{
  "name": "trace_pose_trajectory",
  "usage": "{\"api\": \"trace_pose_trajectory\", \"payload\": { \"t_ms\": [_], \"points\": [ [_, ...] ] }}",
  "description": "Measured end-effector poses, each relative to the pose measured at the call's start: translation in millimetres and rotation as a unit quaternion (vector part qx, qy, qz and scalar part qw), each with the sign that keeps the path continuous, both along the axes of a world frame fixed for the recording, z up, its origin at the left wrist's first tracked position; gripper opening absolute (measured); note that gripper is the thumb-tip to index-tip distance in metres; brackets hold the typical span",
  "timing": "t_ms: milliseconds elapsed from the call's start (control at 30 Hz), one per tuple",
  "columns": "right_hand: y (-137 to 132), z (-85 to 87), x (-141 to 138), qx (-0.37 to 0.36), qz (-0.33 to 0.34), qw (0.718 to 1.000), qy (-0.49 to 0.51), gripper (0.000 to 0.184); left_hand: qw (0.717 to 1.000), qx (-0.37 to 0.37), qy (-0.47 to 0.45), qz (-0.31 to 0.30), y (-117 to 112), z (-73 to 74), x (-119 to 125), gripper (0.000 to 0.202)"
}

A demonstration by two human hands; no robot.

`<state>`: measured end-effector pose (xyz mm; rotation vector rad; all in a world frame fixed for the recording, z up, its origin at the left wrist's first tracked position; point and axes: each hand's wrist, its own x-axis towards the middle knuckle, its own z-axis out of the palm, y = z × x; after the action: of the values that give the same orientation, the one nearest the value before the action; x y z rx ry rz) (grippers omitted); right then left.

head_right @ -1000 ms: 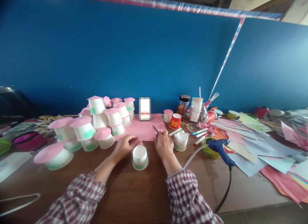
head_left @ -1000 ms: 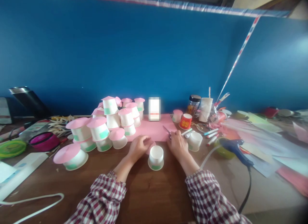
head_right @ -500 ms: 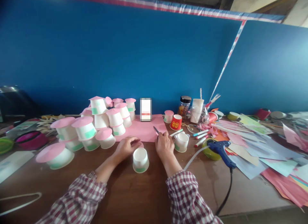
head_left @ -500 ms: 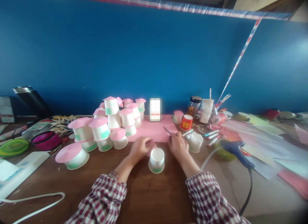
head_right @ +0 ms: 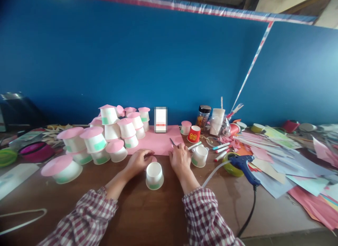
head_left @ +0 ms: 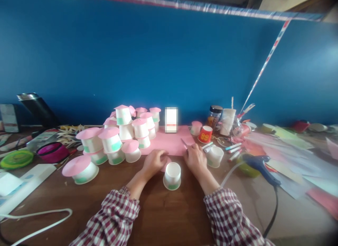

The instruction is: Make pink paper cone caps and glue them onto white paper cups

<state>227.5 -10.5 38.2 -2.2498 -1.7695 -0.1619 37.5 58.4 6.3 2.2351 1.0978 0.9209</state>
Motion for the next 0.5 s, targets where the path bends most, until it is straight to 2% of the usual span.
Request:
{"api": "trace_pose_trajectory", "payload": {
  "t_ms": [167,233,333,433,467,500],
  "points": [
    [2.3,-2.5,-2.8,0.085,0.05,0.993,0.059,0.034,0.996,0.002,-0.069,0.049,-1.1,6.0,-2.5,0.029],
    [3.3,-2.8,-4.1,0.1,0.053,0.988,0.104,0.035,0.991,0.004,-0.107,0.081,-2.8,14.4,-3.5,0.03],
    [4.6,-2.6,-5.2,0.134,0.05,0.978,0.153,0.035,0.975,0.012,-0.172,0.137,-12.5,35.3,-1.4,0.036],
    [5.3,-2.6,-4.9,0.168,0.05,0.968,0.181,0.038,0.958,0.015,-0.239,0.156,-46.5,61.0,4.7,0.041],
    [5.5,-2.9,-4.7,0.173,0.052,0.965,0.192,0.039,0.947,-0.02,-0.294,0.129,-65.6,68.2,6.2,0.042],
    [5.7,-3.3,-4.5,0.177,0.054,0.961,0.204,0.04,0.939,-0.07,-0.328,0.077,-88.3,73.8,6.9,0.045]
  ]
}}
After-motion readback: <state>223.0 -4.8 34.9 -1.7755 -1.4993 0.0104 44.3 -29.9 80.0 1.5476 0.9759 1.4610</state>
